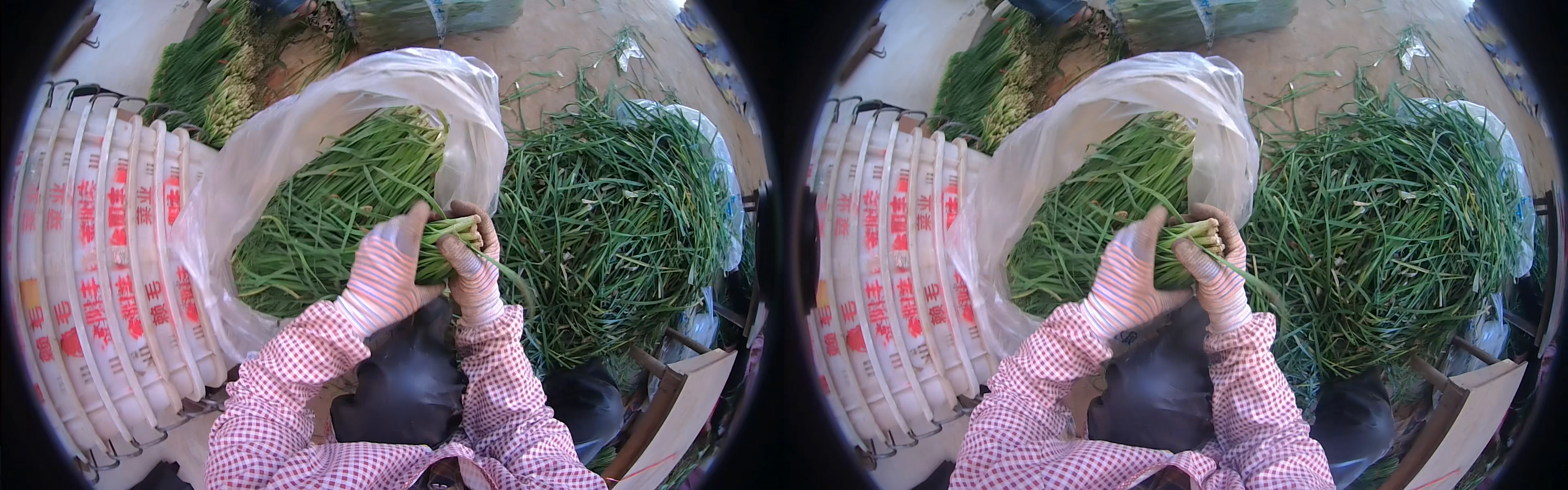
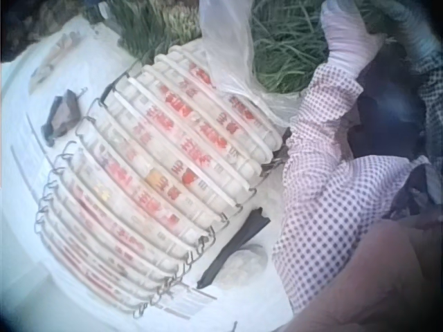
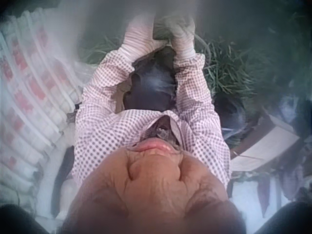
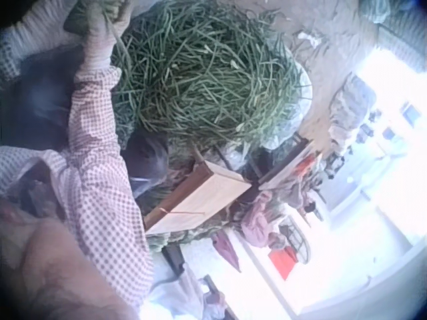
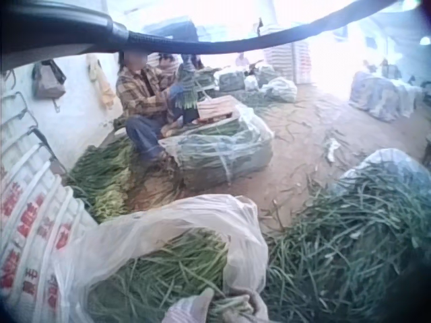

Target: The person sorts bunches of green onions from a plastic bag, removes loose leaves, aligns the stalks, and ties them together with red ribbon before stacking the finished bundles.

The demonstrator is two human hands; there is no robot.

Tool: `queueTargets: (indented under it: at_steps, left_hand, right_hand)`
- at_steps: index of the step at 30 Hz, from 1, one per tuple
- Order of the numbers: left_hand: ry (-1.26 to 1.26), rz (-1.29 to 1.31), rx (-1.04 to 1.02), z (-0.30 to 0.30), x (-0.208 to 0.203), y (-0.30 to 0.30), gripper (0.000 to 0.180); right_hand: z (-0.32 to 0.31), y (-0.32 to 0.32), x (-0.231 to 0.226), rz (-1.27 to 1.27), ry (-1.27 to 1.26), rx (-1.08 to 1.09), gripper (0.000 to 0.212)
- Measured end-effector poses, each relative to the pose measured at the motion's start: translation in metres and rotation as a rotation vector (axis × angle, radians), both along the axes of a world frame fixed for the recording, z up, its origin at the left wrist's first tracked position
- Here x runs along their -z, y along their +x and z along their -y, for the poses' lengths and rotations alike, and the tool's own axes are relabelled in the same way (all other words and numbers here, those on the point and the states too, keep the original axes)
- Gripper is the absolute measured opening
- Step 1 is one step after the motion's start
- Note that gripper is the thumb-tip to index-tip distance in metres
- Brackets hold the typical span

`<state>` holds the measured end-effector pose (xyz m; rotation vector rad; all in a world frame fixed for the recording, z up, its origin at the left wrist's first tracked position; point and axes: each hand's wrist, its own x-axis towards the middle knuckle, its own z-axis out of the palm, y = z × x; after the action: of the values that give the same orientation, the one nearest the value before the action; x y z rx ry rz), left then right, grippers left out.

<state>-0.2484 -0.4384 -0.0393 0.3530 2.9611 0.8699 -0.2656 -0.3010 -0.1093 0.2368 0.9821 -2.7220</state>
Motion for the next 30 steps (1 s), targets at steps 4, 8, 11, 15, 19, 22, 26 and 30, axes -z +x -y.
queueTargets:
  at_steps: [4, 8, 11, 15, 19, 22, 26, 30]
  left_hand:
    - [-0.037, 0.064, -0.064, -0.006, -0.008, -0.005, 0.079]
    - [-0.188, 0.013, -0.126, -0.025, 0.012, 0.018, 0.075]
    - [-0.183, 0.021, -0.087, -0.018, 0.021, 0.023, 0.085]
    - [-0.054, 0.055, 0.099, 0.016, 0.002, 0.034, 0.098]
    - [-0.121, 0.176, -0.104, 0.111, 0.03, 0.057, 0.067]
    - [-0.36, 0.403, -0.275, 0.168, 0.079, 0.087, 0.077]
    - [-0.546, 0.6, -0.273, 0.162, 0.07, 0.101, 0.103]
    - [-0.585, 0.595, -0.195, 0.178, 0.063, 0.092, 0.096]
  right_hand:
    - [-0.01, 0.008, -0.008, -0.121, 0.232, -0.042, 0.064]
    - [-0.01, 0.017, -0.014, -0.154, -0.04, -0.05, 0.093]
    - [-0.012, 0.016, 0.013, -0.055, 0.125, -0.09, 0.058]
    - [-0.019, 0.019, 0.017, -0.034, -0.019, -0.032, 0.042]
    - [-0.054, 0.021, 0.005, -0.101, -0.14, -0.032, 0.041]
    - [-0.115, 0.015, -0.018, -0.152, -0.064, 0.094, 0.04]
    - [-0.26, 0.009, -0.063, -0.415, -0.08, 0.008, 0.042]
    - [-0.384, 0.051, -0.13, -0.393, 0.155, 0.208, 0.026]
